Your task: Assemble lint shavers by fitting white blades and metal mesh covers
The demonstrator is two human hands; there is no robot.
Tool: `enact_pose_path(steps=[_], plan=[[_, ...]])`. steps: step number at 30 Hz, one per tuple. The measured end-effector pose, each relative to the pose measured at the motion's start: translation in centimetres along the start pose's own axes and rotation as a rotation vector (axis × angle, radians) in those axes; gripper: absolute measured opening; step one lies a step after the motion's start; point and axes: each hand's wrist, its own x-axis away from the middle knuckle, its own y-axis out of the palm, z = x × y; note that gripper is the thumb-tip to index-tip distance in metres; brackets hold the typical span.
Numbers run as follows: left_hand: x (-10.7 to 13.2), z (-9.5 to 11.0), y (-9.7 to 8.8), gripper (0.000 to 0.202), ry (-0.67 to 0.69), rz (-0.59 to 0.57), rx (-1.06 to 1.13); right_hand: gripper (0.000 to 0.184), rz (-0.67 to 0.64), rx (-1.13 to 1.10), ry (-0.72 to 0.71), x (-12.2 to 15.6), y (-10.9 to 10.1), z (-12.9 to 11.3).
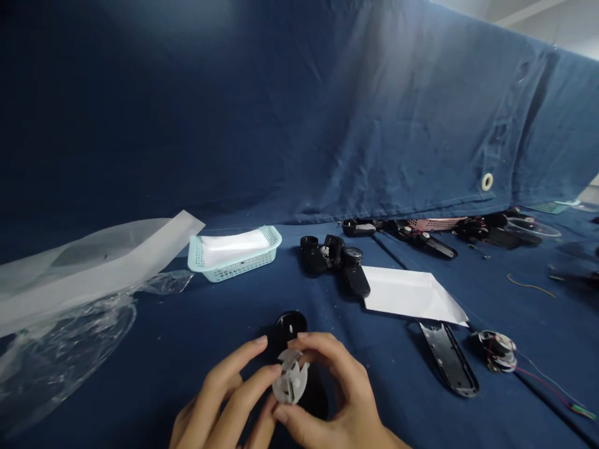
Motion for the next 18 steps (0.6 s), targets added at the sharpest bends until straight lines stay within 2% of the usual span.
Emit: enact_pose_path(steps=[8, 13, 18], plan=[[0.1, 0.0, 0.5, 0.026, 0.019, 0.038, 0.016, 0.065, -0.043, -0.049, 0.027, 0.3, 0.0, -0.2], [0.1, -0.2, 0.5, 0.028, 0.038, 0.032, 0.039, 0.063, -0.012, -0.033, 0.054, 0.5, 0.0, 0.0], [0.1, 0.1, 0.5, 0.030, -0.014, 0.003, 0.042, 0.063, 0.018, -0.054, 0.074, 1.2, 0.3, 0.7]])
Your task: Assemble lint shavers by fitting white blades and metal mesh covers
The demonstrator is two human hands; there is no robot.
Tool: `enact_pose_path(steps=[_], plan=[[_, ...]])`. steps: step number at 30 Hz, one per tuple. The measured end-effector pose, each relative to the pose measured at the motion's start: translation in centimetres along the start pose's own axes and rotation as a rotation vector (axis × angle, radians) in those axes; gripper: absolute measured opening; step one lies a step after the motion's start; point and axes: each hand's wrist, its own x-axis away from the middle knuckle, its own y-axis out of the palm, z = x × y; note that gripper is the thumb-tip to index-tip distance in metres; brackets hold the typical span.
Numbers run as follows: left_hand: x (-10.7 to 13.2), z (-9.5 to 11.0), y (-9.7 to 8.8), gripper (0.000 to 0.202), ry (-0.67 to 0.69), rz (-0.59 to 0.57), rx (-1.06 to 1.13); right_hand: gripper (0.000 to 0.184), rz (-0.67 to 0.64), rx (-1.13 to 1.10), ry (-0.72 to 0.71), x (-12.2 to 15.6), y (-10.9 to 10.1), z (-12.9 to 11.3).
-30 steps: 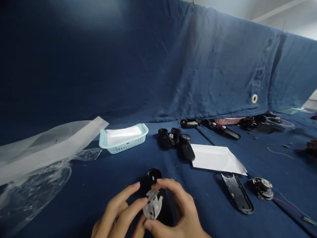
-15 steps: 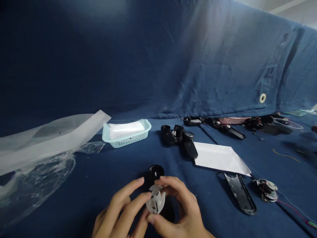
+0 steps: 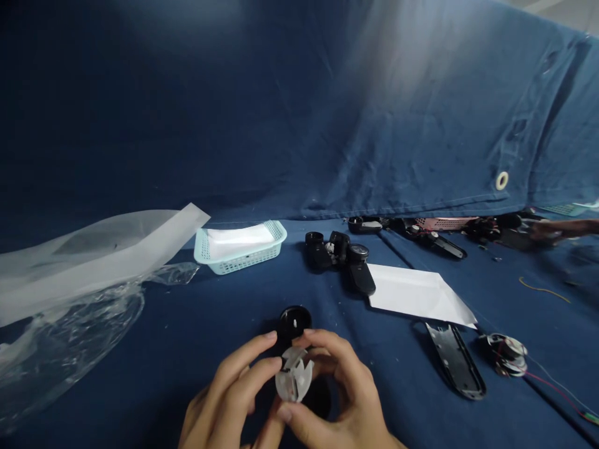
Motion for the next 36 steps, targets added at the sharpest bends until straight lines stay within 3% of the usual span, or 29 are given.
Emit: enact_pose_path(steps=[7, 11, 23, 29, 36], plan=[[0.30, 0.43, 0.00, 0.034, -0.043, -0.026, 0.042, 0.069, 0.025, -0.007, 0.036, -0.36, -0.21, -0.56], [0.30, 0.57, -0.10, 0.032, -0.019, -0.095, 0.035, 0.072, 0.011, -0.006, 0.059, -0.14, -0.40, -0.41], [-0.27, 0.68, -0.30, 0.042, -0.056, -0.134, 0.036, 0.069, 0.019, -0.002, 0.018, -0.62, 0.09, -0.49], [-0.33, 0.66, -0.34, 0.043, -0.056, -0.236, 0.036, 0.069, 0.002, 0.015, 0.042, -0.39, -0.21, -0.40], [0.09, 0.68, 0.03, 0.044, -0.061, -0.156, 0.046, 0.068, 0.000, 0.118, 0.068, -0.35, -0.79, -0.09]])
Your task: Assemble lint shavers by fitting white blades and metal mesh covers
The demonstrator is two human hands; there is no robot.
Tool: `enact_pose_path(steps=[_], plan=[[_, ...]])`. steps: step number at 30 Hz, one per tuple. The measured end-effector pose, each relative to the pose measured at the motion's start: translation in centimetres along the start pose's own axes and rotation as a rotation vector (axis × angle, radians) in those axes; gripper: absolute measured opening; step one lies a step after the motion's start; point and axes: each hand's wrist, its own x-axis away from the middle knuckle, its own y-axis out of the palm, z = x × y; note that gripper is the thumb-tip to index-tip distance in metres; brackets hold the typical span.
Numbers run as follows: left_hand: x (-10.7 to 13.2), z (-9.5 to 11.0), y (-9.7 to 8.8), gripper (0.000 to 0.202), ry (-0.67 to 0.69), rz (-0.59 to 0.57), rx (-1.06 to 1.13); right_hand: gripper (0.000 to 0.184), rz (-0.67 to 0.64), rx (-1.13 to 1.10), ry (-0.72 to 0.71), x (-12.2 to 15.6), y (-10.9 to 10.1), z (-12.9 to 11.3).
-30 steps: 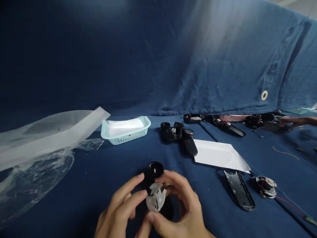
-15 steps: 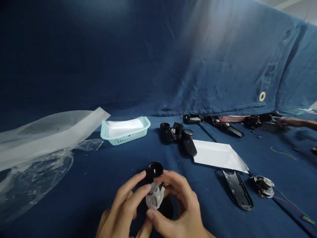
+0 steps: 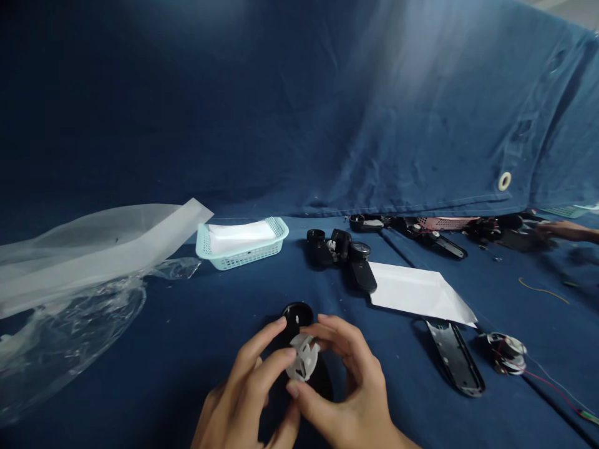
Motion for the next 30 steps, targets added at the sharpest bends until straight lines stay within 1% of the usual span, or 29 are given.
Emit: enact_pose_path(steps=[2, 5, 7, 9, 11, 14, 16, 19, 23, 26, 28, 30], plan=[[0.0, -0.1, 0.1, 0.049, 0.015, -0.041, -0.014, 0.069, 0.001, 0.001, -0.008, 0.0, 0.1, 0.0], [0.0, -0.4, 0.1, 0.057, 0.021, -0.159, -0.007, 0.069, 0.018, -0.018, -0.029, -0.1, 0.4, -0.1], [0.0, -0.5, 0.0, 0.059, 0.021, -0.197, 0.003, 0.067, 0.026, -0.022, -0.029, -0.2, 0.6, -0.2], [0.2, -0.6, 0.1, 0.059, 0.012, -0.179, -0.013, 0.067, 0.027, -0.023, -0.026, -0.2, 0.6, -0.4], [0.5, -0.6, 0.3, 0.054, 0.012, -0.128, -0.029, 0.068, 0.034, -0.028, -0.033, -0.2, 0.6, -0.5], [0.8, -0.4, 0.6, 0.045, 0.050, -0.061, -0.024, 0.067, 0.045, -0.028, -0.045, -0.3, 0.4, -0.5], [1.0, -0.3, 0.8, 0.042, 0.070, -0.060, -0.031, 0.067, 0.041, -0.020, -0.041, -0.4, 0.3, -0.5], [1.1, -0.2, 0.8, 0.041, 0.065, -0.072, -0.048, 0.067, 0.030, -0.010, -0.032, -0.4, 0.3, -0.4], [1.2, -0.2, 0.8, 0.043, 0.001, -0.034, 0.028, 0.068, 0.040, -0.013, -0.042, -0.3, 0.2, -0.2], [1.1, -0.2, 0.8, 0.041, -0.049, -0.075, 0.015, 0.069, 0.032, -0.010, -0.042, -0.3, 0.0, -0.1], [1.0, -0.2, 0.8, 0.039, -0.048, -0.104, -0.027, 0.070, 0.030, -0.004, -0.040, -0.3, 0.0, -0.1], [0.9, -0.3, 0.7, 0.039, -0.047, -0.104, -0.023, 0.069, 0.039, 0.000, -0.042, -0.3, 0.0, -0.1]])
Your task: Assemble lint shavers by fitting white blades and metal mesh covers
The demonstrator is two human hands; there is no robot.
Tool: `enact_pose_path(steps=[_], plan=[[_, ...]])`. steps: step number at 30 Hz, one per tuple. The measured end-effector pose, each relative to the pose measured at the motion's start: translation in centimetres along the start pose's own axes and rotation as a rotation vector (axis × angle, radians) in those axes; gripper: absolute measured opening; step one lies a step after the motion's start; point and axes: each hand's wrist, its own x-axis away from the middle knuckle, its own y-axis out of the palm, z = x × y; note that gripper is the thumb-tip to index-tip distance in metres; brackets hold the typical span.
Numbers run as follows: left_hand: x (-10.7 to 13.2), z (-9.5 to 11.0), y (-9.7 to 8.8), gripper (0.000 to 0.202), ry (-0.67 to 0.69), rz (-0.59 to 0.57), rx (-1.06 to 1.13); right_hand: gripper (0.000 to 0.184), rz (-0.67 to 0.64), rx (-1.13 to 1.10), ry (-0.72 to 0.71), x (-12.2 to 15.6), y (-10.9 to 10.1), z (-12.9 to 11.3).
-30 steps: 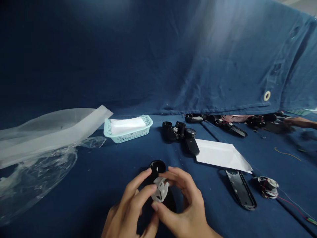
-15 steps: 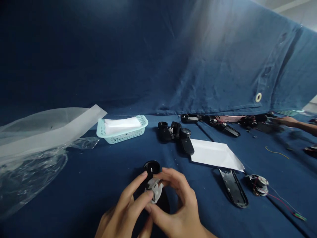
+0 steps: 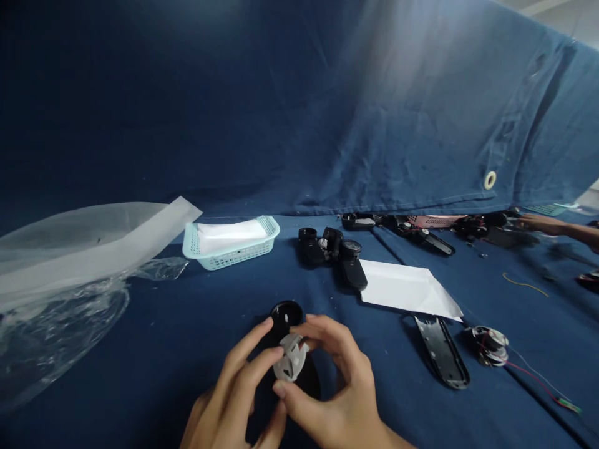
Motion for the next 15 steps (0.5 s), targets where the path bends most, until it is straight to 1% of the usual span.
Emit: enact_pose_path(steps=[3, 7, 10, 13, 15], plan=[[0.00, -0.04, -0.03, 0.044, -0.003, 0.006, 0.034, 0.068, 0.010, -0.004, -0.005, 0.01, 0.15, -0.17], [-0.07, -0.11, -0.11, 0.050, 0.013, -0.027, -0.014, 0.069, 0.009, -0.007, -0.019, 0.08, 0.28, -0.26], [-0.28, -0.30, -0.23, 0.051, 0.039, -0.042, -0.009, 0.069, 0.006, 0.003, -0.031, 0.07, 0.26, -0.14], [-0.42, -0.60, -0.19, 0.050, 0.084, -0.033, 0.007, 0.068, 0.004, 0.019, -0.043, -0.05, 0.21, -0.01], [-0.39, -0.74, 0.00, 0.050, 0.104, -0.004, 0.004, 0.068, 0.005, 0.030, -0.038, -0.13, 0.19, -0.01]])
